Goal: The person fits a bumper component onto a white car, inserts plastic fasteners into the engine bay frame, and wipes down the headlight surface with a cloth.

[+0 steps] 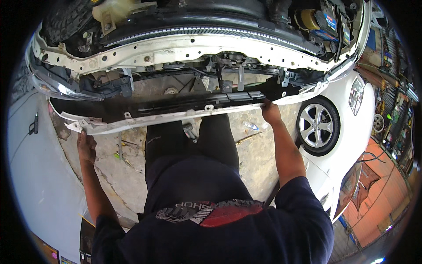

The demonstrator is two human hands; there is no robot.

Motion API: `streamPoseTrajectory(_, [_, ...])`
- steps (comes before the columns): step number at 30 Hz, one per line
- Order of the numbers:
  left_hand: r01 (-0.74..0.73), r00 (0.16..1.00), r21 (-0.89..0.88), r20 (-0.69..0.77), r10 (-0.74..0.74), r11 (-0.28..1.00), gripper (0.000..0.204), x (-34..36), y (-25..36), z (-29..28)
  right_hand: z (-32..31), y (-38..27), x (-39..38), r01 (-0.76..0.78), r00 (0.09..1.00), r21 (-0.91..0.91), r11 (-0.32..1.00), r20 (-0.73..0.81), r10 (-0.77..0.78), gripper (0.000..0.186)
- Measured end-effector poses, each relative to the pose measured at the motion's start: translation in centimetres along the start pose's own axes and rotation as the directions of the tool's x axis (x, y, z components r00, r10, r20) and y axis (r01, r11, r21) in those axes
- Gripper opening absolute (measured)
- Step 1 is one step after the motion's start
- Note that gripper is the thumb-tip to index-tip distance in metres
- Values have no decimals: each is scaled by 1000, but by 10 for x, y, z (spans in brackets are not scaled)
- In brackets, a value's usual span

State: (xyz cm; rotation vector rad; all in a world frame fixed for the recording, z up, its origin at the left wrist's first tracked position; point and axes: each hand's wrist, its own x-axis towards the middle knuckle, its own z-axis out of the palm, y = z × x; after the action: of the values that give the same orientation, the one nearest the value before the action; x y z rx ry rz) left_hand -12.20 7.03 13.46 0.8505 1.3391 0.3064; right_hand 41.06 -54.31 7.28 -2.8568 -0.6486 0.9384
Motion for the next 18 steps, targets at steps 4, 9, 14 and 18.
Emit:
streamPoseTrajectory(4, [9, 1000, 58, -2, -9, 998, 33, 11, 11, 33, -6, 4, 20, 13, 1000, 9, 1000, -23, -13, 18])
streamPoseTrajectory(9, [83, 991, 110, -118, -70, 990, 28, 28, 23, 58, -16, 6, 41, -9, 1000, 49, 999, 2, 9, 22])
streamPoseTrajectory(14, [78, 986, 54, -149, -69, 996, 21, 39, 50, 76, -34, -4, 48, 4, 999, 66, 998, 52, -8, 26])
streamPoseTrajectory(18, [106, 986, 88, -134, -94, 990, 22, 44, 59, 72, -36, -12, 58, -19, 992, -7, 1000, 126, 20, 30])
